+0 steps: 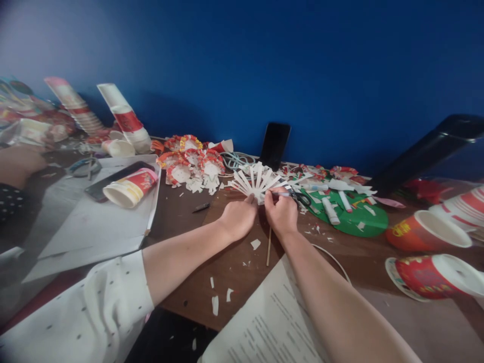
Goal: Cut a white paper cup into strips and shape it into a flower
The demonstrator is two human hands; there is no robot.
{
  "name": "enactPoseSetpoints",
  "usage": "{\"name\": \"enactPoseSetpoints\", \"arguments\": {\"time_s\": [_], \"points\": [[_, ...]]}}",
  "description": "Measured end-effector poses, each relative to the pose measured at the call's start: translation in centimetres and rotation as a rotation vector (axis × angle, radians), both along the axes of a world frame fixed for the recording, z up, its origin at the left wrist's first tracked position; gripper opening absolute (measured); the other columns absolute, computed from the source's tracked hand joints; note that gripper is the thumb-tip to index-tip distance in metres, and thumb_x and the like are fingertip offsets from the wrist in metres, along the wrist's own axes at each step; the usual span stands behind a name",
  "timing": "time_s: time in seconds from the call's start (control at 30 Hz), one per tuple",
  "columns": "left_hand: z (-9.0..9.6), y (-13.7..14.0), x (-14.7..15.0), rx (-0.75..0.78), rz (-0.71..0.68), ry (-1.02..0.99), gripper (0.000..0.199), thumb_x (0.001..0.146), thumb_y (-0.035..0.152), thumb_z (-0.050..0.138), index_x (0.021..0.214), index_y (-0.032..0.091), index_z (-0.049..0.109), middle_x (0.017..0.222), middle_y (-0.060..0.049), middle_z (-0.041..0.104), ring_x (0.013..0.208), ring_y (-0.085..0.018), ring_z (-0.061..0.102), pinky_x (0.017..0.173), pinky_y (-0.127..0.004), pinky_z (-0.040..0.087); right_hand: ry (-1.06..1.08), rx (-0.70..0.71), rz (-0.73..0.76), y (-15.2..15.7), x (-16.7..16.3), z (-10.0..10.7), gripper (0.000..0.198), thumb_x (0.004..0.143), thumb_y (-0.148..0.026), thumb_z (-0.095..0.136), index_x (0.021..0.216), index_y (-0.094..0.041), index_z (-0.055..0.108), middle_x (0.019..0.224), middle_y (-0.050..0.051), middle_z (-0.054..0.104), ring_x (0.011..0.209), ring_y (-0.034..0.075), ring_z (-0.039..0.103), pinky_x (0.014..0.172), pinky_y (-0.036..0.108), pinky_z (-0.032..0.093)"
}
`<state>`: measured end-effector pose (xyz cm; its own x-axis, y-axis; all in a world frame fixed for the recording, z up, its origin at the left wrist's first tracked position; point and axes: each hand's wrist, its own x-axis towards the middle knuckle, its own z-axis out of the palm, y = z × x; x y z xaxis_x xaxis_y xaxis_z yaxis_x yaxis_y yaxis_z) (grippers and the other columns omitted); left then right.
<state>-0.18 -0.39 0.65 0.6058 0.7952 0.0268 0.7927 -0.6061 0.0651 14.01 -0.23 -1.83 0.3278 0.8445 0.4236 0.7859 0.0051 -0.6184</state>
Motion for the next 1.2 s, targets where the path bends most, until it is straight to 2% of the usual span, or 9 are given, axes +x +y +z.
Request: {"name": "enactPoseSetpoints", "arguments": {"time_s": [0.33,0.53,0.73,1.2], "points": [[-0.12,0.06,0.05,-0.008,0.010,0.004,0.038,0.090,0.009,0.032,0.119,0.006,0.056,0.134,-0.025,0.051,0.088,-0.025,0.069,0.069,-0.035,0.054,0.015,0.009,0.014,0.15,-0.02,-0.03,0.033,0.083,-0.045,0.048,0.084,-0.018,0.065,0.078,0.009,0.071,0.072,0.024,0.065,0.071,0.035,0.047],[-0.11,-0.05,0.05,-0.003,0.005,-0.015,0.038,0.090,0.010,0.032,0.119,0.006,0.055,0.130,-0.024,0.053,0.086,-0.025,0.069,0.069,-0.035,0.054,0.015,0.024,-0.002,0.04,0.04,0.09,0.032,0.082,-0.045,0.049,0.086,-0.018,0.065,0.079,0.010,0.071,0.072,0.024,0.065,0.071,0.035,0.047],[0.02,-0.30,0.00,0.007,0.013,-0.022,0.038,0.090,0.013,0.034,0.125,0.008,0.050,0.133,-0.023,0.051,0.088,-0.026,0.069,0.070,-0.037,0.055,0.031,0.080,-0.011,0.12,0.43,0.04,0.030,0.084,-0.043,0.049,0.089,-0.018,0.064,0.079,0.009,0.071,0.069,0.023,0.066,0.071,0.035,0.048],[0.05,-0.37,-0.04,0.013,0.011,0.010,0.040,0.090,0.014,0.035,0.127,0.009,0.049,0.134,-0.021,0.051,0.086,-0.024,0.069,0.068,-0.034,0.055,0.041,0.049,0.004,0.15,0.56,0.00,0.031,0.084,-0.044,0.048,0.090,-0.017,0.063,0.076,0.009,0.071,0.067,0.022,0.066,0.070,0.034,0.048]]}}
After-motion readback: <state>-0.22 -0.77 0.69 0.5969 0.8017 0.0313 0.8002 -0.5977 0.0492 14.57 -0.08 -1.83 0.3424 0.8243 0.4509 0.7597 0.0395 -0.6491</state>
